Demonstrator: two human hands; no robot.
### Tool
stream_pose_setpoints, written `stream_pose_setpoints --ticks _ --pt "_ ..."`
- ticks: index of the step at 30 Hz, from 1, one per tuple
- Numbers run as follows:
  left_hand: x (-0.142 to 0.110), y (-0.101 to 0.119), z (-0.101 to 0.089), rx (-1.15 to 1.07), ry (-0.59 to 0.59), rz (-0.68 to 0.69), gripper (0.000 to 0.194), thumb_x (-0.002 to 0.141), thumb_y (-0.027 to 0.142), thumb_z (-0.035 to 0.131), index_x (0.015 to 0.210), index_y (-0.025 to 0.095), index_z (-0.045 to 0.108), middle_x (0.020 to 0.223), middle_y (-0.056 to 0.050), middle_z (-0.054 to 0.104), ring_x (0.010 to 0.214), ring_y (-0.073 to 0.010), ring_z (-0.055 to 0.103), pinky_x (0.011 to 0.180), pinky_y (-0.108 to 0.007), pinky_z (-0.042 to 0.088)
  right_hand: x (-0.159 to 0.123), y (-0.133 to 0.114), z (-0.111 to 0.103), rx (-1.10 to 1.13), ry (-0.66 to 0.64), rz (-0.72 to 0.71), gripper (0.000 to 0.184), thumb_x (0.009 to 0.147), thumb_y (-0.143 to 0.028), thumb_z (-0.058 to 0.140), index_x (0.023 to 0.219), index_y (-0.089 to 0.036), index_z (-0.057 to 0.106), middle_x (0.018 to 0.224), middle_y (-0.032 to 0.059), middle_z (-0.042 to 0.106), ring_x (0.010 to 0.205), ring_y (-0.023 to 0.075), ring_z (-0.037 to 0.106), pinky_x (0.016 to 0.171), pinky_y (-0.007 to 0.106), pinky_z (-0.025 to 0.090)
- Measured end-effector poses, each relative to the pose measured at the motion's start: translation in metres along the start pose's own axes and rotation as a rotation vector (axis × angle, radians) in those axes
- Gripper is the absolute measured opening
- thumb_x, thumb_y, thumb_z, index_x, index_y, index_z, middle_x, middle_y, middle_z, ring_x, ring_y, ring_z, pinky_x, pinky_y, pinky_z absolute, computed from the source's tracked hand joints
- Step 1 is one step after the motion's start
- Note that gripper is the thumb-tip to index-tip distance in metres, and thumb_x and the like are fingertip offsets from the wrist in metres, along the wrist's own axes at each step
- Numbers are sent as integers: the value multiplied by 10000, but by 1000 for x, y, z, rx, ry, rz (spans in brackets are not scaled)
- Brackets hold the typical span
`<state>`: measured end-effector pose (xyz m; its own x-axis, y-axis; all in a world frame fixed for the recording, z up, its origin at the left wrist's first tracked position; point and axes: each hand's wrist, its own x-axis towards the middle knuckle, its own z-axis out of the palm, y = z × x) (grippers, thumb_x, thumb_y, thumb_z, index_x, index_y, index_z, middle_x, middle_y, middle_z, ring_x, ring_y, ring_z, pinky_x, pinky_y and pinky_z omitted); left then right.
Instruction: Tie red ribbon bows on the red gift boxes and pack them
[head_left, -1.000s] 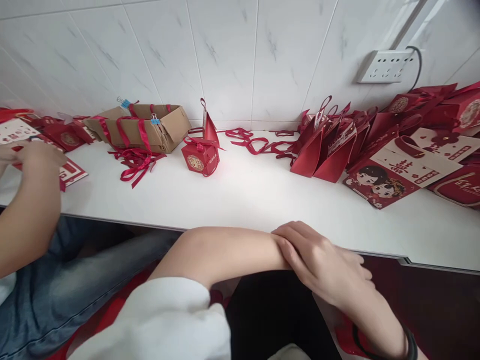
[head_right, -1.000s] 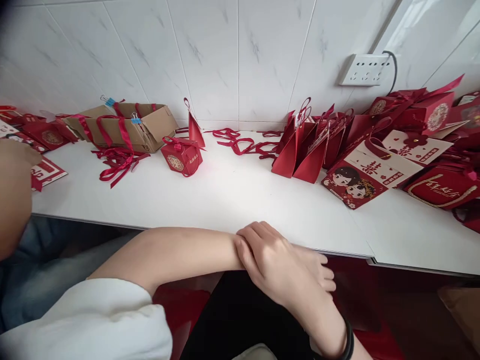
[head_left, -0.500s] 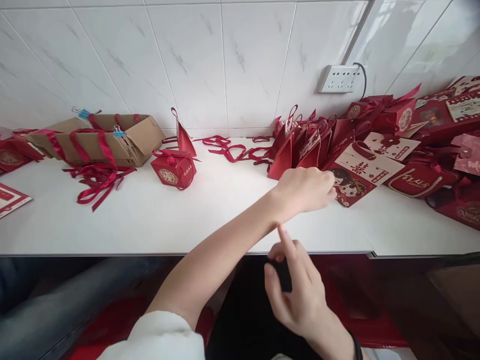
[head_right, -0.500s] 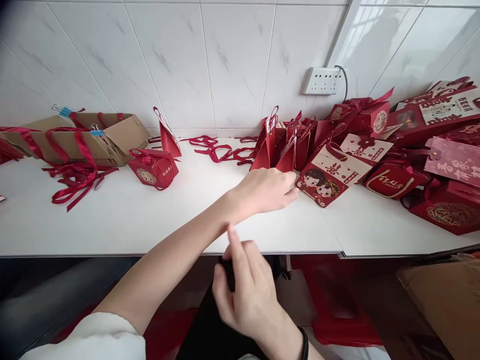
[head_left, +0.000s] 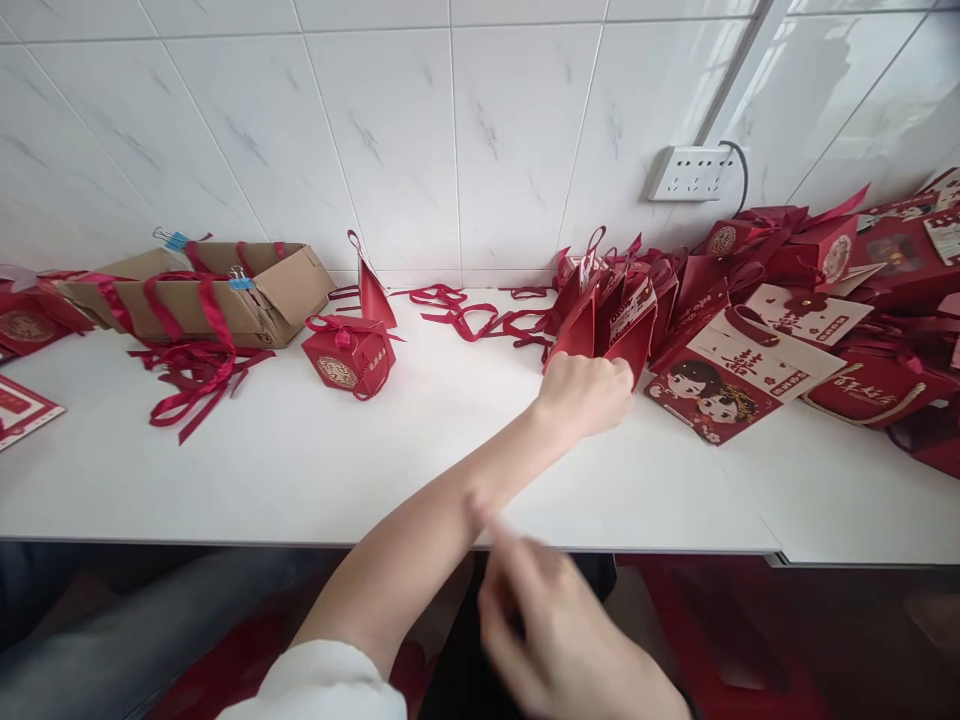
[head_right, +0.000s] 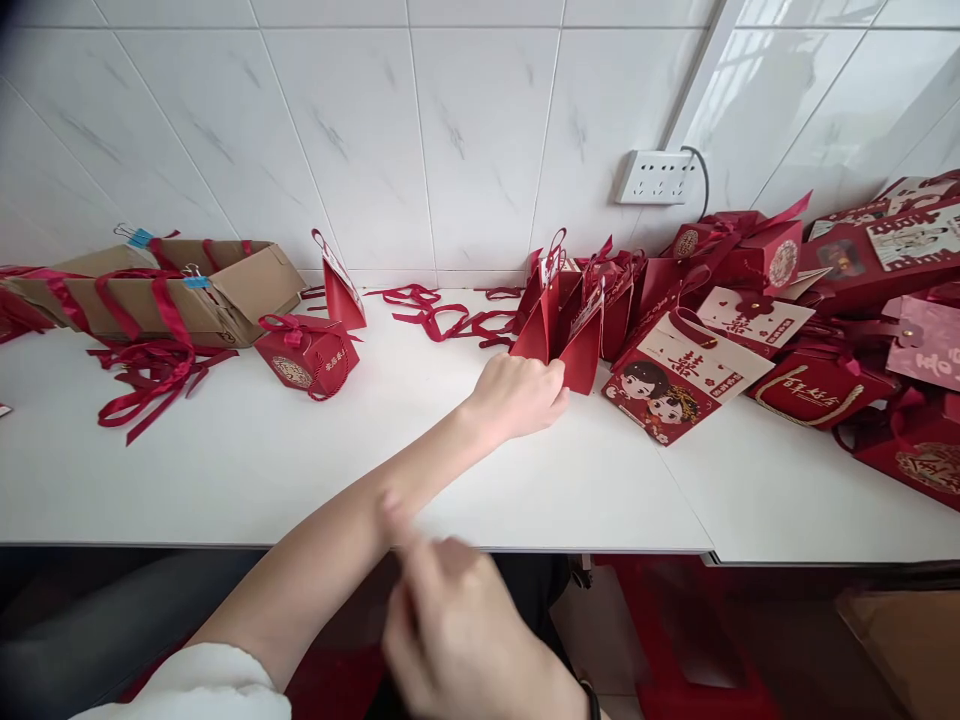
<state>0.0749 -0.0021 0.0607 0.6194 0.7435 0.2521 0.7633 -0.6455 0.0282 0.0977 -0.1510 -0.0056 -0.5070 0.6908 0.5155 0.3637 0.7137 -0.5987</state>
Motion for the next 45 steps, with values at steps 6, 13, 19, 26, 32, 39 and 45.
stream_pose_setpoints --ticks 6,13,19,26,32,39,45 --pt "-7 -51 28 82 36 -43 209 849 127 435 884 77 635 723 -157 667 773 -287 664 693 -370 420 12 4 -14 70 -338 -237 258 902 -151 409 871 -180 663 643 -9 658 544 106 583 568 200 477" --pt "-44 -114 41 109 81 -259 171 866 166 462 901 122 623 797 -110 681 789 -234 648 737 -343 425 78 107 -69 -229 -76 103 287 858 -201 387 902 -144 664 627 30 663 478 125 556 523 248 478" --pt "-61 -145 13 131 161 -497 245 905 189 403 1078 125 565 1090 -128 637 1040 -255 575 869 -374 418 99 182 -73 -215 192 339 320 824 -350 400 846 -159 655 740 78 708 522 160 597 564 289 508" --pt "-49 -97 -18 -128 -154 -459 248 876 327 488 720 184 616 701 -41 639 662 -193 627 584 -273 419 92 184 -69 -277 -51 366 307 790 -365 411 827 -186 658 678 46 667 488 152 537 549 292 475" --pt "-27 -50 -40 -170 -376 -182 224 897 276 478 938 163 666 880 -95 674 824 -236 636 685 -335 468 91 187 -75 -259 -89 296 170 714 -257 412 554 -213 447 502 17 510 499 135 475 473 254 370" --pt "-21 -41 -44 -136 -447 -150 289 900 247 472 1112 160 649 1036 -124 653 975 -268 606 778 -384 485 89 202 -74 -265 -90 393 100 524 -276 410 504 -220 329 451 9 476 472 137 427 398 240 326" --pt "-22 -39 -47 -123 -453 -146 294 910 280 475 1112 148 644 1031 -127 654 990 -274 602 780 -388 488 88 204 -73 -282 -88 349 133 552 -318 429 509 -225 344 456 16 505 464 142 429 385 244 334"
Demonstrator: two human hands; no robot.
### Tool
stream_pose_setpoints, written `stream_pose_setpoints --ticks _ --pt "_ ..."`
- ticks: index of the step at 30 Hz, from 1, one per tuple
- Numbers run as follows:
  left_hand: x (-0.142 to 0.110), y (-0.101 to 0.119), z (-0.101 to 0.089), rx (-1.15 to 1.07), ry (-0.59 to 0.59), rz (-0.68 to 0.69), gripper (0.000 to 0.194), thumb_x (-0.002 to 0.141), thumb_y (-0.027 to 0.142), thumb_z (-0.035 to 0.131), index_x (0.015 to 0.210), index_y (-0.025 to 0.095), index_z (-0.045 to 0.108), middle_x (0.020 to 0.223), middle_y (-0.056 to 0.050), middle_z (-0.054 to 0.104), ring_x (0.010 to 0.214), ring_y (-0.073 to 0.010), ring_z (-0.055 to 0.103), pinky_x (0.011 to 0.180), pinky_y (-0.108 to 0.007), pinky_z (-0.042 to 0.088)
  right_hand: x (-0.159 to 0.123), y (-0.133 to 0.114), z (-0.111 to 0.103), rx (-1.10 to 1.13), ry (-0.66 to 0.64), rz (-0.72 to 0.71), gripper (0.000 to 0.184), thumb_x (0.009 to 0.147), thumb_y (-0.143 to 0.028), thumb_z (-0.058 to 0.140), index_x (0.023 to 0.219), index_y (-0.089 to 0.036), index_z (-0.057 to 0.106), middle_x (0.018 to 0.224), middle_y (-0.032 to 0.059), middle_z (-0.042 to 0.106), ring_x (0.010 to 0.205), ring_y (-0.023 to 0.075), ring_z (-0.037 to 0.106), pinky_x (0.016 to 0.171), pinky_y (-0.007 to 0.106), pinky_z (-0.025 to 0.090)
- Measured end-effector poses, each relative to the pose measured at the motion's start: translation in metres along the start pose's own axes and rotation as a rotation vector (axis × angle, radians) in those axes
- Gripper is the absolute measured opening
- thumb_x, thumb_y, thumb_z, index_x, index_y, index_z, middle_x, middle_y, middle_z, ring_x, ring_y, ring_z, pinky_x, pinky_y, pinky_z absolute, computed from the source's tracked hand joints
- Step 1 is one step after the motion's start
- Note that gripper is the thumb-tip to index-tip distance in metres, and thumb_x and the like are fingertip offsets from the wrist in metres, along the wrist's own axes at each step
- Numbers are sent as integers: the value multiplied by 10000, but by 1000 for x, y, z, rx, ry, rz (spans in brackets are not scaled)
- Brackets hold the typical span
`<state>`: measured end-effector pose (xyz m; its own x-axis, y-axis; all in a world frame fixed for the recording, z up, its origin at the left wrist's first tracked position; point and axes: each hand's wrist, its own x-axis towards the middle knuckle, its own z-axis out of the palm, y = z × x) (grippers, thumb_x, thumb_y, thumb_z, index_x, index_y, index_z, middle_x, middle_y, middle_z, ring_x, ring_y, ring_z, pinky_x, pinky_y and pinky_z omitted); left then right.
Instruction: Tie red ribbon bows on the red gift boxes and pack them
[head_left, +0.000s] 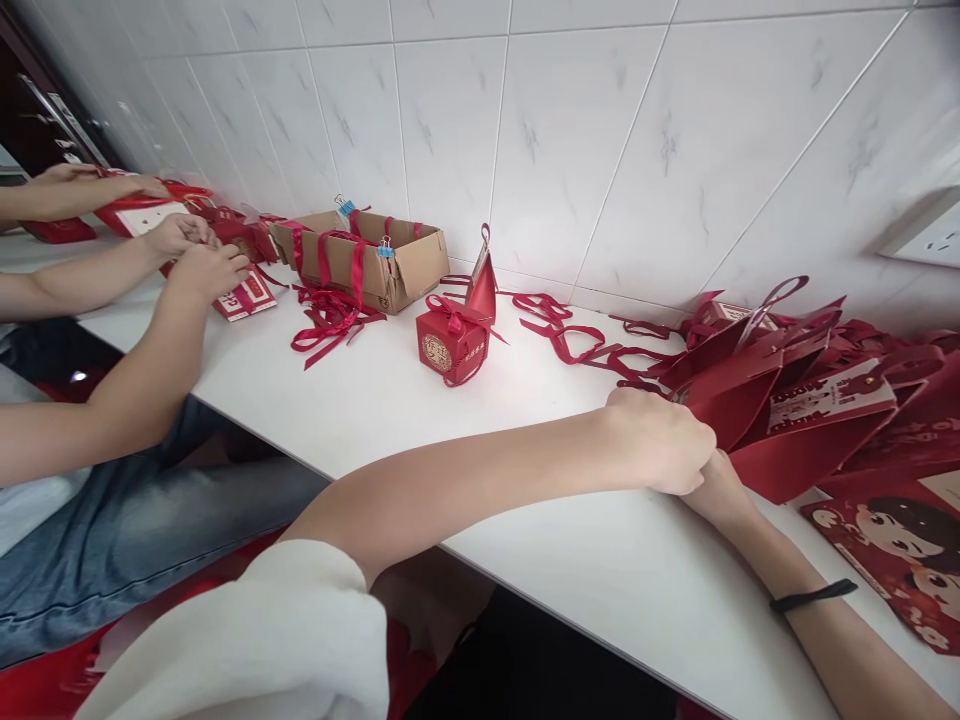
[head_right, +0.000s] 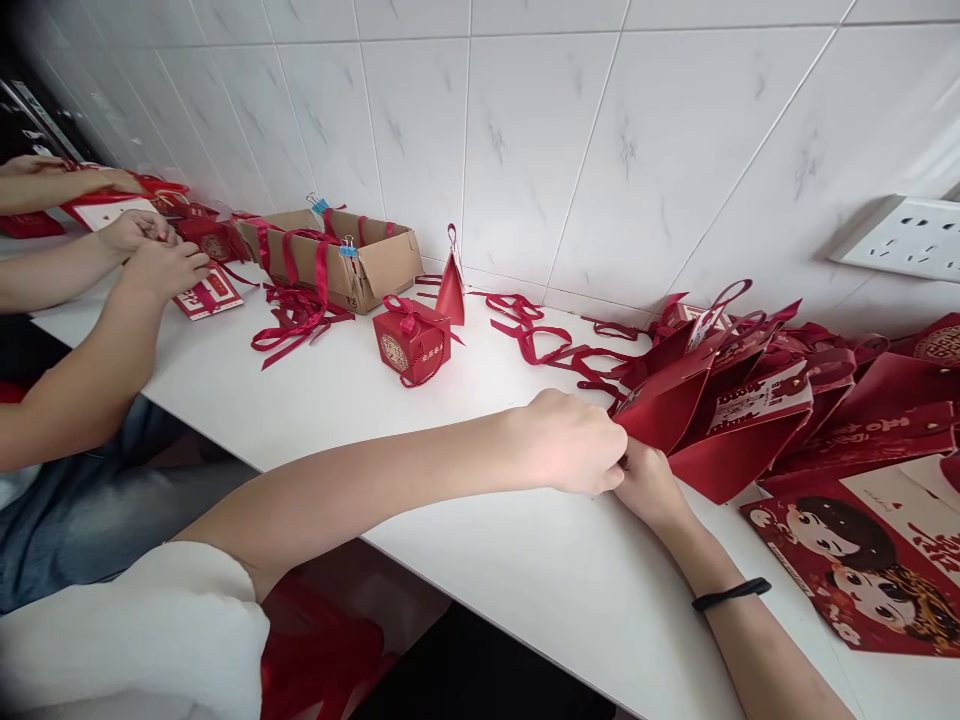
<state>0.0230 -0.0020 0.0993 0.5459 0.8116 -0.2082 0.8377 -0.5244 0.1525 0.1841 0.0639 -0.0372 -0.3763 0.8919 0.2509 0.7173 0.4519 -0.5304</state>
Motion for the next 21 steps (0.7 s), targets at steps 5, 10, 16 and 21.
stream_pose_setpoints --ticks 5,10,16,21 --pt "5 -14 15 52 134 -21 270 898 292 481 1041 152 662 955 -121 670 955 -279 620 775 -398 486 -1 -11 -2 6 11 -35 191 667 -356 422 538 -217 448 476 17 537 452 150 480 437 257 413" --pt "-5 -84 33 389 583 -186 283 885 182 439 1066 62 620 1018 -169 645 1039 -305 572 915 -468 418 -1 -10 1 38 -15 -50 359 787 -443 389 807 -204 656 738 51 709 524 179 602 527 292 502" --pt "-51 -174 43 408 788 -534 443 863 344 516 1221 84 528 1352 -218 444 1291 -356 360 1086 -513 236 0 -7 6 37 -83 -68 381 808 -447 367 842 -201 655 840 68 729 643 207 667 617 315 531" --pt "-73 -203 43 71 726 -920 616 845 532 491 1303 125 434 1380 -210 394 1272 -383 369 1001 -508 346 -2 -12 4 18 -145 -103 368 826 -430 352 826 -211 648 818 53 720 658 204 657 646 327 527"
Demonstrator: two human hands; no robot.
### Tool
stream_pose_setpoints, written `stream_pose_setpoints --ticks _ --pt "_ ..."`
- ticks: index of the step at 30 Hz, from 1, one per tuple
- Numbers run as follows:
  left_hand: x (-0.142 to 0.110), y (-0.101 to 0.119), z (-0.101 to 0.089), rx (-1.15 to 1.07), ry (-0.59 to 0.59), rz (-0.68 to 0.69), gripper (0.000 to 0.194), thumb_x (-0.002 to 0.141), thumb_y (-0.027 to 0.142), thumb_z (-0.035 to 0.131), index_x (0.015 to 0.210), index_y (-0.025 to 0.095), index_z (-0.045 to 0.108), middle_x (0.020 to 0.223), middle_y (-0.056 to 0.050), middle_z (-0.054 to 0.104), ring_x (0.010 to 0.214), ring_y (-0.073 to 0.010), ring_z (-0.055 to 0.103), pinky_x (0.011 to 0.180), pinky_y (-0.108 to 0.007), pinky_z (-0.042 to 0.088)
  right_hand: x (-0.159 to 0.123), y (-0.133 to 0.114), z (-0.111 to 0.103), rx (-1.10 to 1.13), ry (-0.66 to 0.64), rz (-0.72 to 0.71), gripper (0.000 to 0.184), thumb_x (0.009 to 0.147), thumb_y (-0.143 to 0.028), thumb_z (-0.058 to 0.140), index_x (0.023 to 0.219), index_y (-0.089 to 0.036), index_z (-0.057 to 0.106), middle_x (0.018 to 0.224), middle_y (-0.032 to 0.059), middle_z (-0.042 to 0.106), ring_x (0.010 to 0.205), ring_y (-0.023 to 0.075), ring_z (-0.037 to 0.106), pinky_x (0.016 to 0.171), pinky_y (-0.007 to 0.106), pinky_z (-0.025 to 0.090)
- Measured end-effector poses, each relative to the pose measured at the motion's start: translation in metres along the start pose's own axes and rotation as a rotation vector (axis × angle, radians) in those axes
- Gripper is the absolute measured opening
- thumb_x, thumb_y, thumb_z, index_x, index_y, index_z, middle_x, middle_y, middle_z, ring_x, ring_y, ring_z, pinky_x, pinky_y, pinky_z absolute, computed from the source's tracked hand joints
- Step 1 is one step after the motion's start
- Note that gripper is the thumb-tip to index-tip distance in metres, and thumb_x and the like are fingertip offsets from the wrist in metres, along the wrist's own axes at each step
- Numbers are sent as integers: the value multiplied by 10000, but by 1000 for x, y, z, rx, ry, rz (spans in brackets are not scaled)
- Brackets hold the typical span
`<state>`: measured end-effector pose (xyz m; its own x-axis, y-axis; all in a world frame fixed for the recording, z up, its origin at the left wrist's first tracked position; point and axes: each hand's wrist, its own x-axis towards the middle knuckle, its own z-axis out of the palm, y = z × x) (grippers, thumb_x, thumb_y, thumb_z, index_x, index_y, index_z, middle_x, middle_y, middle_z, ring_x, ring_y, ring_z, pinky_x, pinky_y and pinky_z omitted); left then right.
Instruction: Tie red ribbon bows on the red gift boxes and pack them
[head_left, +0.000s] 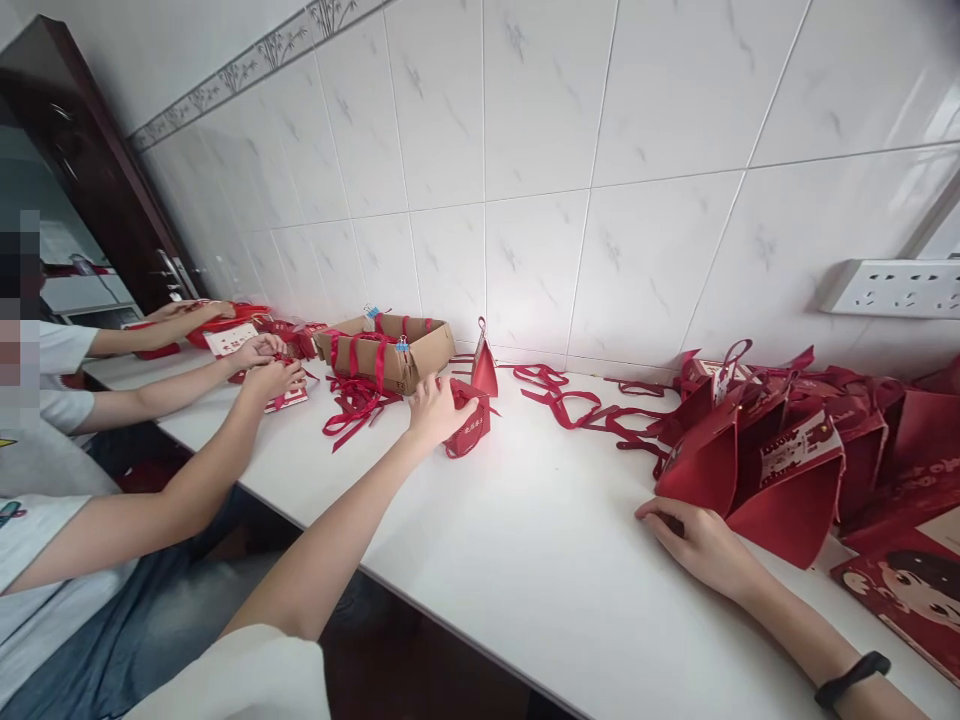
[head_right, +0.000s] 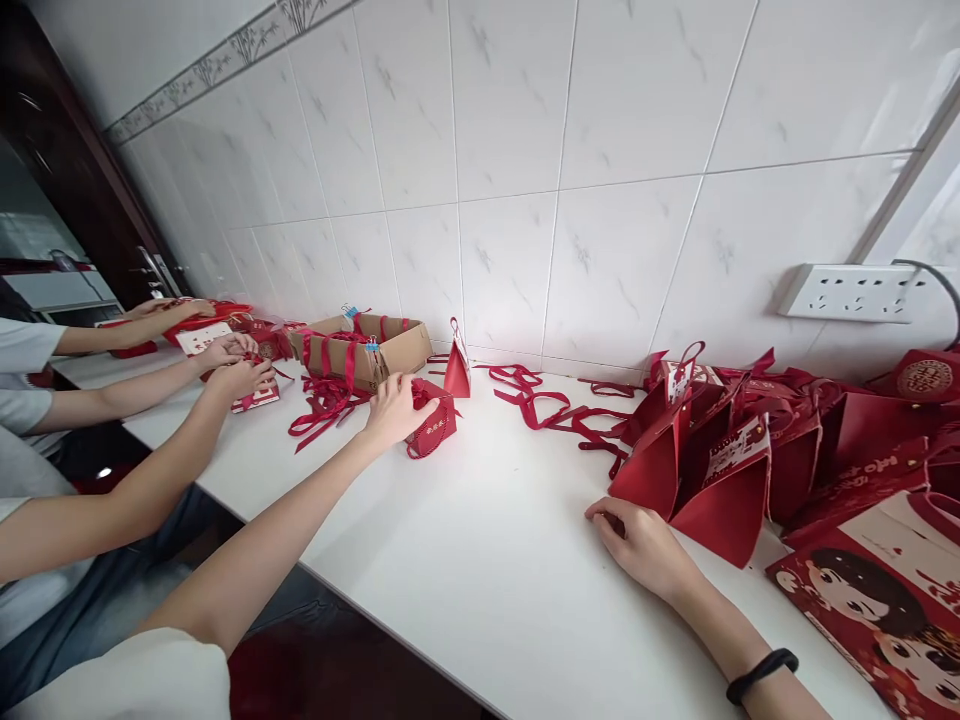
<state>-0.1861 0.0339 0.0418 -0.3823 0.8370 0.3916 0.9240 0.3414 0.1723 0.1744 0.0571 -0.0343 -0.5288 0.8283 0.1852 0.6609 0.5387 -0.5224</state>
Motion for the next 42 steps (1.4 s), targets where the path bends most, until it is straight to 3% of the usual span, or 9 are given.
stream_pose_setpoints --ticks 7,14,18,21,25,29,34,37,42 --pt "-10 22 0 -23 -143 94 629 848 531 470 1287 81 439 1270 -215 477 1176 -386 444 927 -465 415 -2 -2 -2 7 -27 1 331 826 -380 362 831 -216 650 847 48 720 732 216 672 676 330 518" --pt "-48 107 5 -126 -181 456 560 833 550 491 1243 169 485 1241 -134 519 1135 -326 494 926 -433 444 -3 -1 0 73 50 -2 345 825 -407 398 962 -186 624 764 50 672 646 200 630 635 336 517" --pt "-64 148 18 -233 -148 548 584 833 550 508 1275 174 442 1249 -128 523 1154 -306 492 925 -425 456 -3 0 3 169 287 7 537 803 -505 488 1207 -152 481 1043 136 609 924 256 620 772 396 537" --pt "-69 158 36 -472 -58 633 643 836 520 523 1332 150 350 1300 -138 505 1205 -274 465 992 -409 426 -3 1 5 185 335 0 602 804 -544 525 1252 -156 420 1187 165 528 1125 293 537 927 462 479" --pt "-67 147 59 -819 -47 783 718 838 588 451 1346 103 298 1394 -198 418 1301 -281 389 1079 -420 353 -3 0 4 213 331 -10 484 841 -532 519 1185 -200 442 1171 126 538 1120 272 534 980 475 441" --pt "-56 137 66 -1180 -113 479 643 854 605 358 1314 156 326 1393 -177 417 1203 -262 498 942 -381 465 -2 -1 3 249 317 -53 441 844 -453 540 1182 -197 420 1194 124 542 1123 255 543 983 454 448" --pt "-39 138 61 -1445 -240 -10 401 830 508 405 1030 182 526 948 -68 616 743 -177 605 650 -292 483 0 -1 3 242 358 -111 551 835 -345 533 1319 -183 325 1266 157 496 1138 250 540 904 426 512" --pt "-35 138 62 -1470 -293 -83 346 726 456 532 916 170 572 908 -47 607 714 -169 581 590 -261 438 -1 -3 2 139 369 -169 594 840 -320 511 1376 -165 305 1234 159 499 1155 256 523 968 448 477" --pt "-41 142 67 -1533 -373 -23 396 714 481 542 988 202 605 1033 -39 635 991 -217 584 769 -279 471 -5 -6 0 71 316 -143 704 846 -326 503 1464 -180 199 1262 154 475 1148 272 515 1007 503 438"
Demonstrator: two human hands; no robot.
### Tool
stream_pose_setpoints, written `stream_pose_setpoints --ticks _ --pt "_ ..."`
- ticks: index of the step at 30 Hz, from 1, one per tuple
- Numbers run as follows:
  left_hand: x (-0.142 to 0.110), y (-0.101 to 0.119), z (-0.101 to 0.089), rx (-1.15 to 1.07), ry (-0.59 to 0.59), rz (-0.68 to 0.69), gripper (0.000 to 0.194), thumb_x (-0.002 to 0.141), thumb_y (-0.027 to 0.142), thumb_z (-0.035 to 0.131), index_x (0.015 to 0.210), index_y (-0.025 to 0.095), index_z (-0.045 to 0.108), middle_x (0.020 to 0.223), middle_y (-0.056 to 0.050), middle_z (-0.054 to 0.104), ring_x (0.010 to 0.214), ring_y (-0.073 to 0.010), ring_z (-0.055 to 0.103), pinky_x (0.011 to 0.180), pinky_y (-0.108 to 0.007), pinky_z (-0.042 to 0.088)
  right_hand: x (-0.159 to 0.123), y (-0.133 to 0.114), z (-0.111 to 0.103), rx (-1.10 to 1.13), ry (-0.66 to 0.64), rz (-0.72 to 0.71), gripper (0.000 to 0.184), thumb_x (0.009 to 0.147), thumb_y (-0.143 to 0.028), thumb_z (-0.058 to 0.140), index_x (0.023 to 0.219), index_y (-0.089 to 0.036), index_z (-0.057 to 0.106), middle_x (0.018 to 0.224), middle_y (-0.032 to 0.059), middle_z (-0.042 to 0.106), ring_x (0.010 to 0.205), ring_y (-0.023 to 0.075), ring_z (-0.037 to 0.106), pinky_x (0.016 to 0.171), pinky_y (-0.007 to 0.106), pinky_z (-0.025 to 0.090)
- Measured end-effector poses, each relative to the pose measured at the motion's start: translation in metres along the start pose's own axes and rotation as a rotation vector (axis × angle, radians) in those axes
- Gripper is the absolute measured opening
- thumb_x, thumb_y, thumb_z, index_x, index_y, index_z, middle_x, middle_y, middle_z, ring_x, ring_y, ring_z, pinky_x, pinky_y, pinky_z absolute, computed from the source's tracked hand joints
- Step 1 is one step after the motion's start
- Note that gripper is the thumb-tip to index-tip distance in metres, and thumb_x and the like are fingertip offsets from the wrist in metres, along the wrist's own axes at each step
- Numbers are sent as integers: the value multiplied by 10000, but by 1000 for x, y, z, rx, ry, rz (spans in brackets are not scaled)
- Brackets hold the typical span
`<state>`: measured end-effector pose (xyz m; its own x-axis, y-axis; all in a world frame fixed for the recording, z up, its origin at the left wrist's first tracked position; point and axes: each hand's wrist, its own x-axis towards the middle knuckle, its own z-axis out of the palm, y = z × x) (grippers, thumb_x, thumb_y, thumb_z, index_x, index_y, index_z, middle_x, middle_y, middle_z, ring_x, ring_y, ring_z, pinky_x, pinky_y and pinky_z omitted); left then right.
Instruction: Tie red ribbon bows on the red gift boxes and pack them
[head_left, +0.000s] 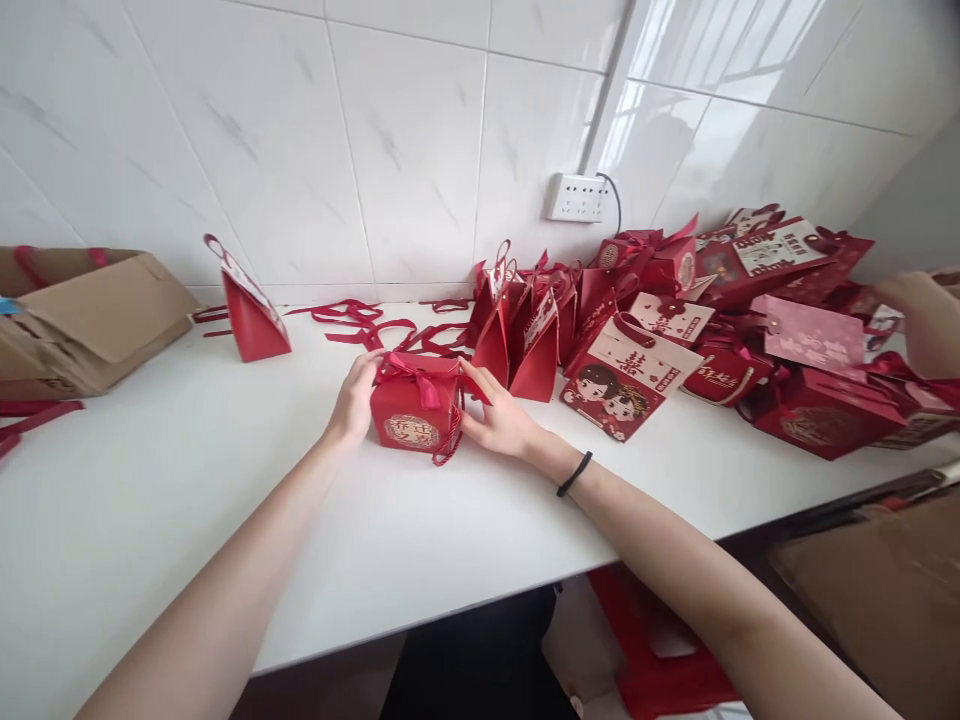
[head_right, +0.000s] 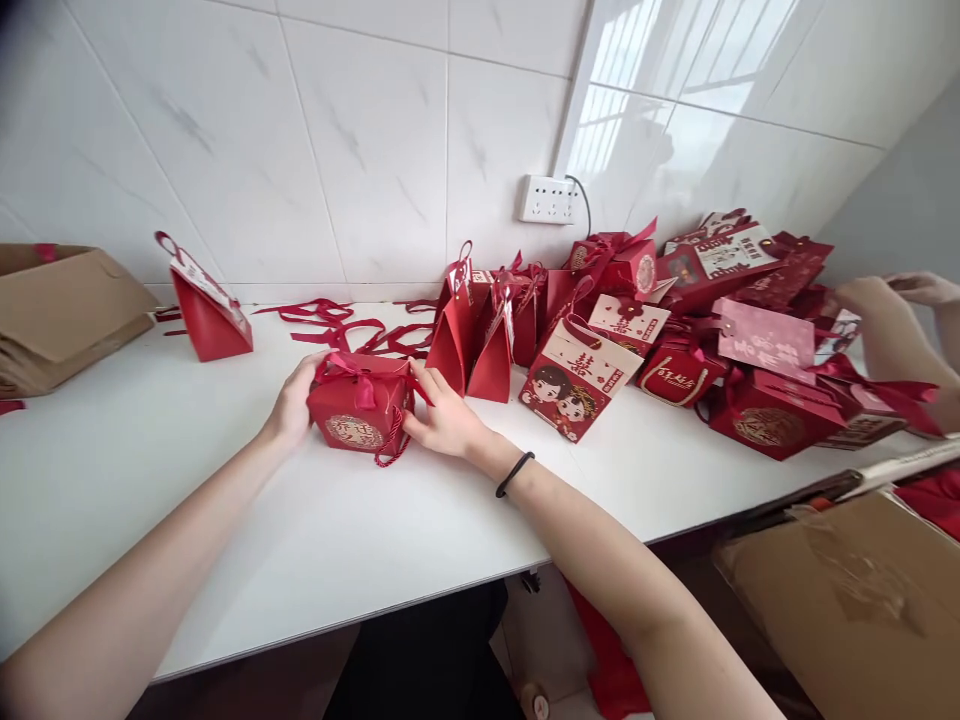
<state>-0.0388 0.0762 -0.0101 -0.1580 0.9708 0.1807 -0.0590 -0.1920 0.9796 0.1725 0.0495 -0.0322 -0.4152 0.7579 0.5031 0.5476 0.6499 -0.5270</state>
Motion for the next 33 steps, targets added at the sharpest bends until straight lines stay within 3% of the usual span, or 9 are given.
stream_pose_setpoints --ticks 4,8,11,14,16,21,28,33 --pt "-7 0 8 -96 -132 -49 424 721 564 540 972 227 592 987 -44 655 953 -249 609 739 -311 505 0 -1 -8 42 -83 19 769 824 -341 522 1481 -166 162 1338 165 411 1256 291 432 1059 507 382" --pt "-14 4 11 -75 -188 45 380 722 567 567 875 221 598 885 -59 661 869 -264 623 683 -319 512 3 -5 -17 144 -198 -5 997 710 -420 670 1494 -199 94 1415 145 319 1340 310 337 1089 479 356" --pt "-21 9 10 9 -181 194 361 777 537 544 938 219 601 917 -63 662 866 -268 623 693 -334 513 4 -8 -19 142 -114 -59 1089 667 -503 711 1494 -192 75 1419 158 312 1353 320 315 1100 485 337" --pt "-26 14 8 80 -198 413 397 834 529 493 1102 252 589 1082 -49 639 1028 -284 586 881 -370 486 4 -8 -19 84 27 -174 1108 648 -575 713 1485 -179 105 1428 183 307 1355 328 303 1099 503 331" --pt "-26 14 7 104 -205 483 430 844 537 479 1159 261 578 1142 -47 619 1117 -292 545 977 -382 438 4 -8 -18 64 73 -220 1118 636 -596 719 1479 -168 123 1437 192 305 1360 328 294 1102 503 330" --pt "-20 7 10 107 -197 195 433 825 540 468 1028 180 598 951 -71 664 939 -270 616 764 -334 514 5 -7 -15 134 0 -103 1011 691 -560 702 1471 -177 184 1449 179 330 1337 332 353 1079 511 368" --pt "-27 13 3 255 -195 451 456 900 505 379 1205 200 528 1203 -71 606 1126 -248 553 951 -331 441 0 -7 -16 119 52 -173 1017 674 -338 744 1484 -232 137 1480 167 267 1367 343 304 1057 536 395" --pt "-24 12 -1 203 -192 401 527 902 562 269 1176 218 559 1292 -69 556 1200 -248 515 982 -347 445 -4 -1 -16 101 83 -232 1001 689 -262 739 1477 -305 124 1481 126 237 1385 315 283 1063 492 409"
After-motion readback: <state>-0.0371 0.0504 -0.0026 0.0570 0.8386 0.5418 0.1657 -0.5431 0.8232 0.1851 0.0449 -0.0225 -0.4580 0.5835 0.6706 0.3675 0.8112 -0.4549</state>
